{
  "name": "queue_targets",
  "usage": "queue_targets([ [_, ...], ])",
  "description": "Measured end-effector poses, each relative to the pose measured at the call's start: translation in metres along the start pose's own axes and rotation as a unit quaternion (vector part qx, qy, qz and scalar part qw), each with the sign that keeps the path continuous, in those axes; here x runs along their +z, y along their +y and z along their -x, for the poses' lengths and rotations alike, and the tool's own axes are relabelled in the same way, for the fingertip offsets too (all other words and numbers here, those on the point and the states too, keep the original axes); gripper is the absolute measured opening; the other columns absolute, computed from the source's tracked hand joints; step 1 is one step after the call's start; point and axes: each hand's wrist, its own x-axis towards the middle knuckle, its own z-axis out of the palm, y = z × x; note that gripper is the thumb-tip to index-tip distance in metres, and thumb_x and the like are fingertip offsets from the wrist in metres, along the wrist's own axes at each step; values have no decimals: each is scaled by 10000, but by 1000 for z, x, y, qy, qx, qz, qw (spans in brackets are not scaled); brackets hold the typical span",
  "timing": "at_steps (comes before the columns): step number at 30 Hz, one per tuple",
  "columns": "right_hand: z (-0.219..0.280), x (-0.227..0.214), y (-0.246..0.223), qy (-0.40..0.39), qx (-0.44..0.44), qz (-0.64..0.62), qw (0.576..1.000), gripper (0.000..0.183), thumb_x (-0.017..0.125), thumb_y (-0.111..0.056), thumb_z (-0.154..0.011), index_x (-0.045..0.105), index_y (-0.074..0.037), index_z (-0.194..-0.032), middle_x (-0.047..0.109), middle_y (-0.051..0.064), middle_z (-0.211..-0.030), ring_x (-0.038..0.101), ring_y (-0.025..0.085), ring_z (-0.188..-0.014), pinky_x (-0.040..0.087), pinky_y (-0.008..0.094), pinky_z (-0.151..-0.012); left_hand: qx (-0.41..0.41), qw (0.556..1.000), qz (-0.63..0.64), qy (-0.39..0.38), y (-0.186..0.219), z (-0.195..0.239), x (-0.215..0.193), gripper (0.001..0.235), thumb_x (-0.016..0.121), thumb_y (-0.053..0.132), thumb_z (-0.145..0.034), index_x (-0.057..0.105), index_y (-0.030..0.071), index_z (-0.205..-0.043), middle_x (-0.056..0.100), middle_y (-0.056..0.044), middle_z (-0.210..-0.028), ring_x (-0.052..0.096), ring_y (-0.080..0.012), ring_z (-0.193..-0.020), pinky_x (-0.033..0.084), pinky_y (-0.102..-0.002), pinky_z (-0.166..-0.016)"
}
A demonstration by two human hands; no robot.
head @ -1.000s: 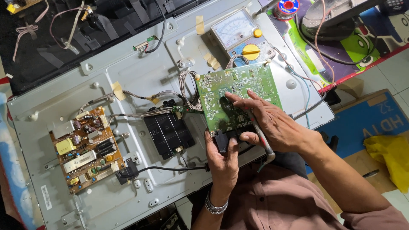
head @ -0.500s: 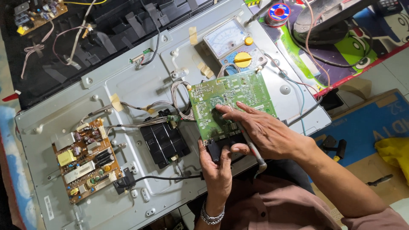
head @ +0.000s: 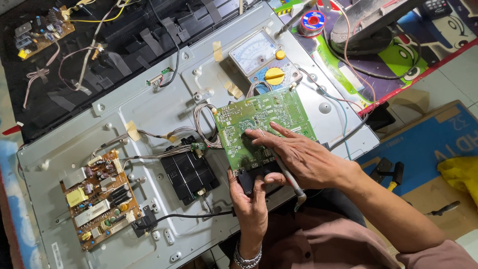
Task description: The person holds a green circuit board and uses a soldering iron to work on its components. They move the soldering iron across different points on the board, then flip it over to continue working on the other side.
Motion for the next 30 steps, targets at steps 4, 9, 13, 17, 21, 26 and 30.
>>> queue_targets([
  [4, -2, 0, -2, -2, 3, 5, 1000, 741, 553, -488, -992, 331, -4, -1507, 368, 164, -1656, 487, 286, -1485, 168, 557, -1311, -33, 999, -1, 16, -12, 0, -2, 799, 648, 255, -904, 279, -38, -1549, 568, -149, -1445, 572, -181, -1258, 439, -309, -1084],
  [9, -5, 1, -6, 2, 11, 35, 999, 613, 512, -466, -1019, 404, -23, -1428, 423, 169, -1621, 522, 298, -1451, 234, 543, -1294, 9, 1000, 6, -8, -12, -2, -3, 699, 639, 242, -919, 358, -7, -1509, 586, -160, -1413, 587, -197, -1248, 447, -319, -1093],
  [13, -8, 4, -6, -9, 27, 36, 999, 582, 510, -447, -1025, 430, -47, -1439, 459, 137, -1605, 516, 268, -1451, 238, 505, -1296, -41, 996, 68, -29, -35, -1, -7, 790, 595, 181, -938, 188, 38, -1600, 500, -146, -1417, 614, -152, -1023, 536, -288, -946],
  [17, -13, 5, -4, 10, 15, 41, 999, 520, 551, -365, -1029, 444, -61, -1437, 501, 147, -1575, 543, 285, -1434, 300, 499, -1279, -25, 997, 69, -21, -33, -7, -5, 744, 612, 184, -942, 240, 3, -1560, 449, -164, -1463, 567, -151, -1016, 537, -288, -902],
  [21, -8, 11, -2, 13, 24, 56, 998, 523, 564, -367, -1029, 446, -60, -1436, 491, 141, -1583, 532, 293, -1444, 317, 474, -1281, 7, 1000, 14, -25, -19, -5, -7, 685, 592, 168, -918, 324, -5, -1524, 493, -188, -1494, 520, -222, -1322, 421, -338, -1131],
  [26, -8, 7, -1, 7, 23, 46, 999, 514, 570, -366, -1024, 462, -58, -1421, 492, 135, -1579, 520, 313, -1448, 305, 477, -1277, -15, 1000, 4, -8, -43, -2, -10, 792, 594, 199, -940, 181, -11, -1582, 307, -175, -1623, 420, -181, -1389, 379, -320, -1137],
  [30, -5, 5, 1, 8, 13, 50, 999, 535, 583, -351, -1028, 436, -67, -1456, 474, 139, -1591, 493, 317, -1469, 284, 471, -1285, -57, 998, -19, 1, -48, -2, -12, 889, 607, 247, -926, 93, -33, -1594, 190, -161, -1677, 345, -159, -1458, 311, -309, -1174],
])
